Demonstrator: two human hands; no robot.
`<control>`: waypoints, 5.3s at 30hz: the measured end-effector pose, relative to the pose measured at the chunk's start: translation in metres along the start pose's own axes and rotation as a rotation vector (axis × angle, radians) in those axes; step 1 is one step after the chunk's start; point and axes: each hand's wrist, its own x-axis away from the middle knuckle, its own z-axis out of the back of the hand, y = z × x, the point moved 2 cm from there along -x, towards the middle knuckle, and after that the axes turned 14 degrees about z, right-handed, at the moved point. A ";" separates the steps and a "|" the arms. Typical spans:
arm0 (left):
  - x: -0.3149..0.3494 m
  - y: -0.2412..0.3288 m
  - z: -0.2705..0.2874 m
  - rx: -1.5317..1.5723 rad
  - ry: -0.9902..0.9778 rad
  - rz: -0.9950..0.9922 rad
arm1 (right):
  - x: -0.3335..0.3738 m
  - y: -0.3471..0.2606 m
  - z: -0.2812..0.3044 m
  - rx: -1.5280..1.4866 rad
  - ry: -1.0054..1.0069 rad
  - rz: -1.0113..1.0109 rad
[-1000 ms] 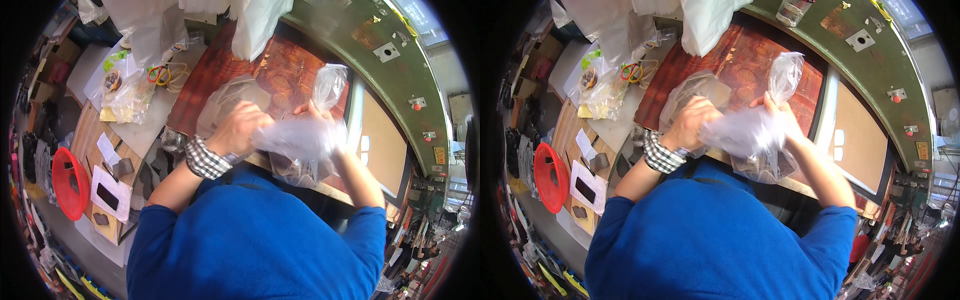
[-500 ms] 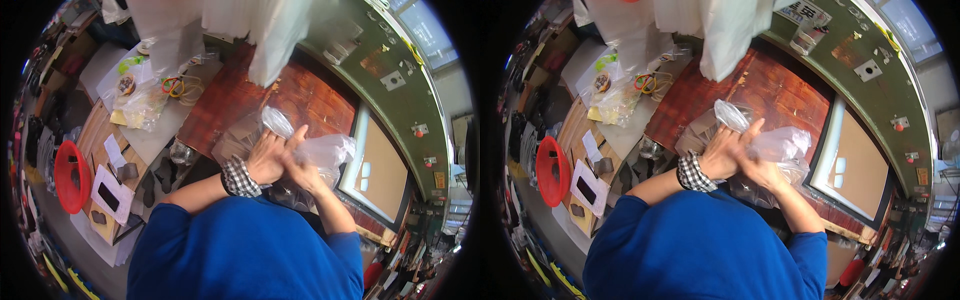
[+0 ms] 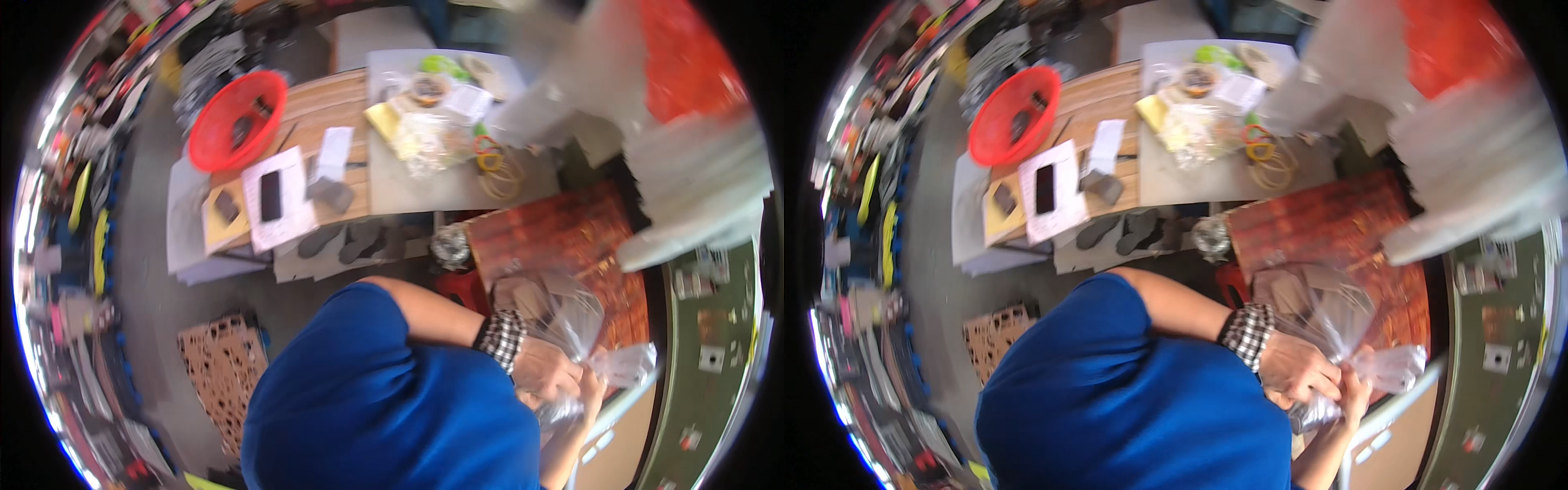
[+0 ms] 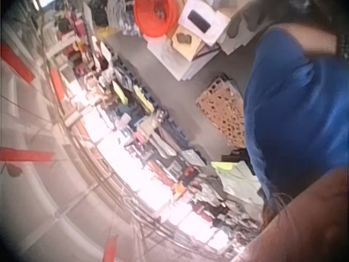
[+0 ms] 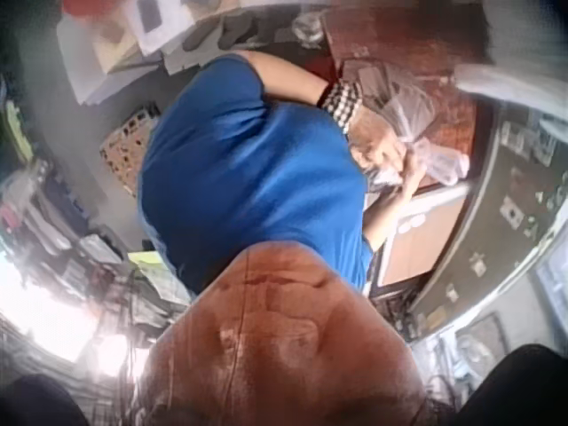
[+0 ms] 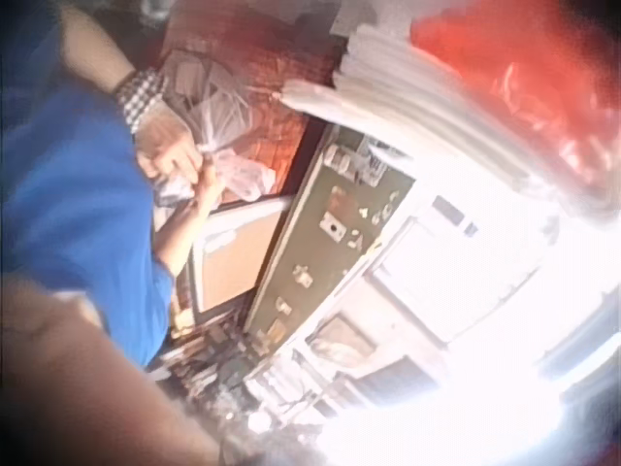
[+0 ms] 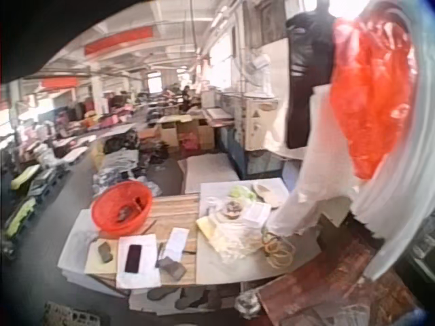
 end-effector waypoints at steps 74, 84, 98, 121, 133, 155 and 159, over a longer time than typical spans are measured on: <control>-0.006 0.005 -0.011 -0.410 0.121 0.403 | 0.027 -0.003 -0.003 0.106 -0.064 0.308; -0.013 -0.064 -0.025 -0.182 0.044 0.666 | 0.017 -0.005 -0.013 0.412 -0.069 0.692; -0.010 -0.054 -0.033 -0.535 0.266 0.654 | 0.016 -0.013 -0.024 0.598 -0.202 0.628; 0.312 0.230 0.084 -0.963 0.458 1.078 | 0.004 -0.037 -0.104 0.862 -0.338 0.808; 0.519 0.521 0.068 -1.153 0.606 2.061 | 0.162 0.027 -0.528 0.268 -0.819 0.659; 0.655 0.648 0.101 -0.406 1.796 2.605 | 0.391 0.206 -1.200 0.714 -1.644 1.037; 0.676 0.659 0.111 -0.374 1.747 2.655 | 0.385 0.246 -1.134 0.828 -2.090 0.846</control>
